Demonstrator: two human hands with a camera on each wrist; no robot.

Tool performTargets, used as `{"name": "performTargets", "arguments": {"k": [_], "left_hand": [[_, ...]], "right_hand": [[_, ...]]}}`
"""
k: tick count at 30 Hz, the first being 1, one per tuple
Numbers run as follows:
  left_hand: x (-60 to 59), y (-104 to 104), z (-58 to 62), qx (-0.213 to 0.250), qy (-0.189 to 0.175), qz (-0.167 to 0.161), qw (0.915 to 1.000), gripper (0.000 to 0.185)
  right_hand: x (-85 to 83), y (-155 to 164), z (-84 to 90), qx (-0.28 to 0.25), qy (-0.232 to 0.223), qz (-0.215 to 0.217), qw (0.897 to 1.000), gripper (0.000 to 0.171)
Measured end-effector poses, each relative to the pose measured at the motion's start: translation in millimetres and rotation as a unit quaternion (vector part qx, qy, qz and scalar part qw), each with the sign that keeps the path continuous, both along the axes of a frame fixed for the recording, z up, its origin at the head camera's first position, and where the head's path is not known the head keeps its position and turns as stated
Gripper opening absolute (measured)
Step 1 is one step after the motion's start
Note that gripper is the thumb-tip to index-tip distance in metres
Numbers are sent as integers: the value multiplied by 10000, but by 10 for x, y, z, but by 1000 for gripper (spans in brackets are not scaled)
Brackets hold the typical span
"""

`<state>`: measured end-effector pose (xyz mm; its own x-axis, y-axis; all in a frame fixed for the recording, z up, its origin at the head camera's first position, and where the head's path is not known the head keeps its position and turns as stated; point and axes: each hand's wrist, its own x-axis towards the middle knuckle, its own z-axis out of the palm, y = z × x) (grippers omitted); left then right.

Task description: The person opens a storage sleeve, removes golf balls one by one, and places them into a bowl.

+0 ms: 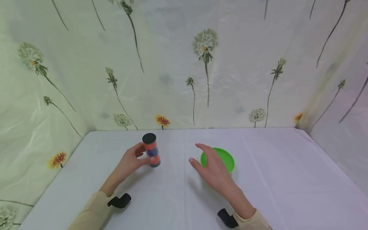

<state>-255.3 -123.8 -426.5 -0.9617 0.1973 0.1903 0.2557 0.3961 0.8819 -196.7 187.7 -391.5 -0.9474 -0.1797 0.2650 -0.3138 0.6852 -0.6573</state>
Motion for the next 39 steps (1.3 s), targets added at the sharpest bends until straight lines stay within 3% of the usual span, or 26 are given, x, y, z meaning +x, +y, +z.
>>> {"name": "performTargets", "arguments": {"k": [11,18,27,33,39], "left_hand": [[-40,25,-34,822,-389,-206,9956,48],[-49,37,-7,646,-324,-272,9970,44],[-45,36,-11,591,-253,-201,9977,43],[23,62,95,477,-275,-162,9984,43],[2,33,67,250,-9,-318,9992,43]], "right_hand": [[-35,-22,28,-647,-278,-10,9975,61],[-75,-26,0,-1014,-110,160,9947,55],[-108,-24,-24,-1256,-219,173,9917,55],[-101,-19,-20,-1345,-206,227,9904,54],[-88,-29,-7,-1489,-153,312,9882,51]]}}
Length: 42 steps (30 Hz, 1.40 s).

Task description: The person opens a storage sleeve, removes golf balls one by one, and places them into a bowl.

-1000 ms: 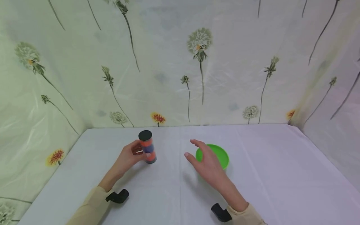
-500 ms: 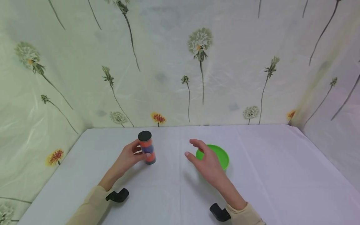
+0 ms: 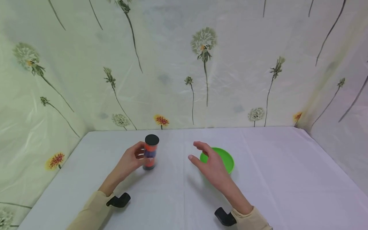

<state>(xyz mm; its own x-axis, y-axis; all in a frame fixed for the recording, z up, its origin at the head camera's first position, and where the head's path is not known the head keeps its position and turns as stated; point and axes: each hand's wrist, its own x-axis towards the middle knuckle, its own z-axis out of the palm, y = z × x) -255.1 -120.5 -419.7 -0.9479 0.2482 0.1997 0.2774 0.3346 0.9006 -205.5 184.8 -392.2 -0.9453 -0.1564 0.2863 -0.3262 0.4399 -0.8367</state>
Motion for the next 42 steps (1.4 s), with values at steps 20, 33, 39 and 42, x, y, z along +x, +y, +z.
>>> {"name": "performTargets", "arguments": {"k": [20,33,39,42], "left_hand": [[206,70,223,-1083,494,-157,9928,45],[317,148,305,-1421,710,-343,9867,45],[356,193,357,-1544,843,-537,9829,47],[380,217,381,-1632,969,-618,9799,47]], "right_hand": [[28,-17,95,-256,19,207,9995,49],[89,-84,174,-417,-57,438,9982,51],[125,-143,204,-259,-130,461,9985,52],[142,-171,213,-168,-126,465,9987,53]]}}
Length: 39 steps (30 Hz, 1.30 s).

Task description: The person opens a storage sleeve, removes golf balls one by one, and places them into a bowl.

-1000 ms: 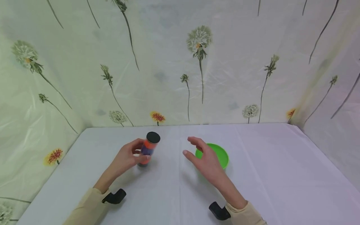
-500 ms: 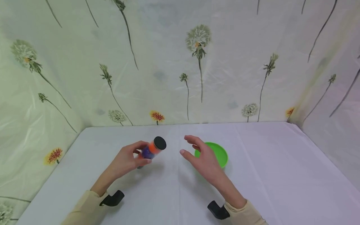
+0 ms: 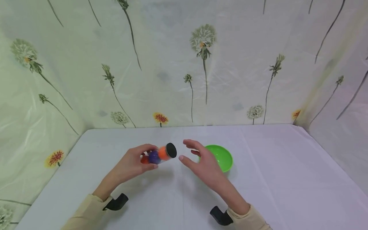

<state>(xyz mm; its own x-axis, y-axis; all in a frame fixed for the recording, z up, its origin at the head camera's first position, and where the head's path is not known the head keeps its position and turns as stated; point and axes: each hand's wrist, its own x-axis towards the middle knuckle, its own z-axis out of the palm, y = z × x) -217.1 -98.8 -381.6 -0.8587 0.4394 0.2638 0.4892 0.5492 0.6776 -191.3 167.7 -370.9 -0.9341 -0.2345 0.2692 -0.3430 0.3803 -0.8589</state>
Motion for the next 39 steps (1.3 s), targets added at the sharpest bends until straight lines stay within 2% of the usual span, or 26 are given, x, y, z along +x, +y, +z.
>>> {"name": "performTargets", "arguments": {"k": [11,22,39], "left_hand": [[44,56,56,-329,200,-231,9990,50],[71,84,92,-527,686,-283,9958,50],[69,121,67,-971,1034,-344,9893,51]], "right_hand": [[49,-61,1,65,-140,149,9998,55],[66,-83,0,461,-60,316,9984,55],[41,-55,2,104,-313,553,9979,42]]}}
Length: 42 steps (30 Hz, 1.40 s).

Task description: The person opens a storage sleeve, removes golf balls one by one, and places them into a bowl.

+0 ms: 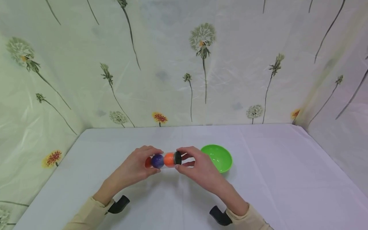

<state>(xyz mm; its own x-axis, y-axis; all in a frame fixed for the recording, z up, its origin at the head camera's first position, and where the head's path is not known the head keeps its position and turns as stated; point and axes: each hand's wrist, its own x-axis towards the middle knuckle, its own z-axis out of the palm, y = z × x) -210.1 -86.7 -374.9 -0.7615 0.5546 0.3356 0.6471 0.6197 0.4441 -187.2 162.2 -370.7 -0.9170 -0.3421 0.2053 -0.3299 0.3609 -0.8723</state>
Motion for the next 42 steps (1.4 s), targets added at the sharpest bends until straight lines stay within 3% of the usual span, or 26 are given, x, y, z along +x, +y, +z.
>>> {"name": "performTargets", "arguments": {"k": [26,42], "left_hand": [[16,7,-23,-52,-179,-221,9996,49],[18,7,-7,-74,-385,-297,9988,49]], "right_hand": [[18,8,5,-83,-280,-65,9996,44],[-15,31,-40,-5,148,181,9997,37]]}}
